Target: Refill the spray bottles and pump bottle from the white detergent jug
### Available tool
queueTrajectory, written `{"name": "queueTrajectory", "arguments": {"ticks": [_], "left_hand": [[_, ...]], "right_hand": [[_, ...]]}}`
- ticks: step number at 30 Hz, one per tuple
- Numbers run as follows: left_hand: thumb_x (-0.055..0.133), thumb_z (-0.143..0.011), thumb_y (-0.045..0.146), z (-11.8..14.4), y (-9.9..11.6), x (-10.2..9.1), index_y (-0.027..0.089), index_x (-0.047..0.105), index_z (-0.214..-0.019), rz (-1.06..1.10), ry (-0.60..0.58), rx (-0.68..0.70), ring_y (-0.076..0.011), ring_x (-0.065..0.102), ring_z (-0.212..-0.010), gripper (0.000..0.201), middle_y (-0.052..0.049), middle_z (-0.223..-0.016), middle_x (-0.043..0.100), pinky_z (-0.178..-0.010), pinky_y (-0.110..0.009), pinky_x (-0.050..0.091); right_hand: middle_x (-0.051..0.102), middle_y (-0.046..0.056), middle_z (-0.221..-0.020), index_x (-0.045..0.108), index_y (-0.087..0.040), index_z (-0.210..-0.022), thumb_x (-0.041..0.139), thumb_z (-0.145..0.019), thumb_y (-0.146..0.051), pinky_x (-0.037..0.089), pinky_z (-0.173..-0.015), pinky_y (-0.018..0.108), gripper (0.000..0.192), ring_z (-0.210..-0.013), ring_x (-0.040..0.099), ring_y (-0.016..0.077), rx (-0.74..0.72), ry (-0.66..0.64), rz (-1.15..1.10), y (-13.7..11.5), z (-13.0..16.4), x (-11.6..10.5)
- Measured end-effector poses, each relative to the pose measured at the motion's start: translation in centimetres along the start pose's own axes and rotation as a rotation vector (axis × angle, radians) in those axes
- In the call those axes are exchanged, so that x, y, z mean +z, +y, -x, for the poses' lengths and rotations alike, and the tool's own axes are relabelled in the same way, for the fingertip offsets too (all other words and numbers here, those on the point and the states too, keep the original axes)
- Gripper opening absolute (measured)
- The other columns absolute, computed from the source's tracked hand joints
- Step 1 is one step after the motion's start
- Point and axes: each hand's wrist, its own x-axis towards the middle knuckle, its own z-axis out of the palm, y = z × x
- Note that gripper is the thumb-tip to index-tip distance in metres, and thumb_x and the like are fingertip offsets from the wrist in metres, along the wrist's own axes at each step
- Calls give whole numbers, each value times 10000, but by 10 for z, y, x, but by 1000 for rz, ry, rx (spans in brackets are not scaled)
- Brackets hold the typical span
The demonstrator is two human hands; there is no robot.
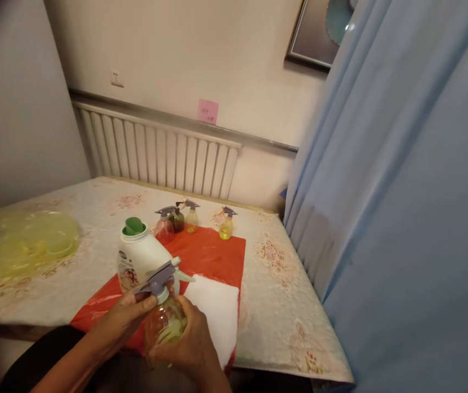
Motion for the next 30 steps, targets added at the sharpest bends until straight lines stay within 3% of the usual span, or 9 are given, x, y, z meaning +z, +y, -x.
{"name": "queueTrajectory", "arguments": {"ticks": [5, 9, 14, 18, 22, 26, 30], "left_hand": [[865, -671, 360, -1, -4, 9, 198, 711, -1087, 95, 102, 33, -287, 700, -990, 472, -57, -960, 786, -945, -404, 492], [871, -656, 406, -2, -8, 4, 160, 753, -948, 72, 84, -7, -309, 698, -995, 400, -90, -944, 789, -947, -411, 493], [760, -810, 378, 0, -6, 6, 175, 708, -1140, 107, -69, -47, -310, 689, -1049, 391, -117, -1092, 766, -928, -418, 515], [710, -861, 376, 0, -11, 9, 205, 663, -1226, 51, -58, 14, -292, 666, -1102, 405, -95, -1179, 738, -970, -404, 500], [771, -805, 383, -4, -17, 9, 227, 664, -1201, -13, 7, 73, -264, 659, -1089, 439, -47, -1155, 740, -966, -361, 493], [764, -811, 365, -4, -12, 11, 233, 680, -1157, 2, -26, 40, -230, 680, -974, 379, -21, -1027, 755, -896, -332, 512], [813, -758, 350, -4, -6, 12, 227, 698, -1083, 45, -17, 49, -203, 671, -925, 366, -22, -995, 742, -819, -277, 515]], "right_hand": [[626, -63, -799, 670, -213, -1083, 858, -459, -131, 376, -528, 190, 656, -642, 469, 110, 1, 15, -29, 11, -2, -1], [649, -49, -833, 684, -215, -1095, 885, -451, -160, 398, -550, 198, 676, -667, 502, 120, 9, -18, -106, 18, -2, -3], [702, -5, -911, 675, -203, -1183, 926, -453, -285, 503, -633, 262, 776, -754, 619, 183, 33, -78, -250, 21, -2, -4], [720, 15, -968, 663, -214, -1223, 939, -417, -288, 532, -674, 295, 855, -797, 650, 209, 31, -50, -263, 27, -5, -3], [712, -3, -891, 690, -204, -1154, 928, -415, -225, 487, -623, 260, 777, -718, 615, 168, 50, -38, -251, 29, -5, -4], [688, -27, -799, 701, -196, -1111, 908, -443, -202, 452, -604, 247, 700, -659, 577, 142, 92, -59, -257, 24, -2, -5], [681, -40, -833, 696, -211, -1129, 907, -454, -214, 426, -598, 220, 707, -666, 553, 121, 26, -84, -288, 18, -1, -6]]}}
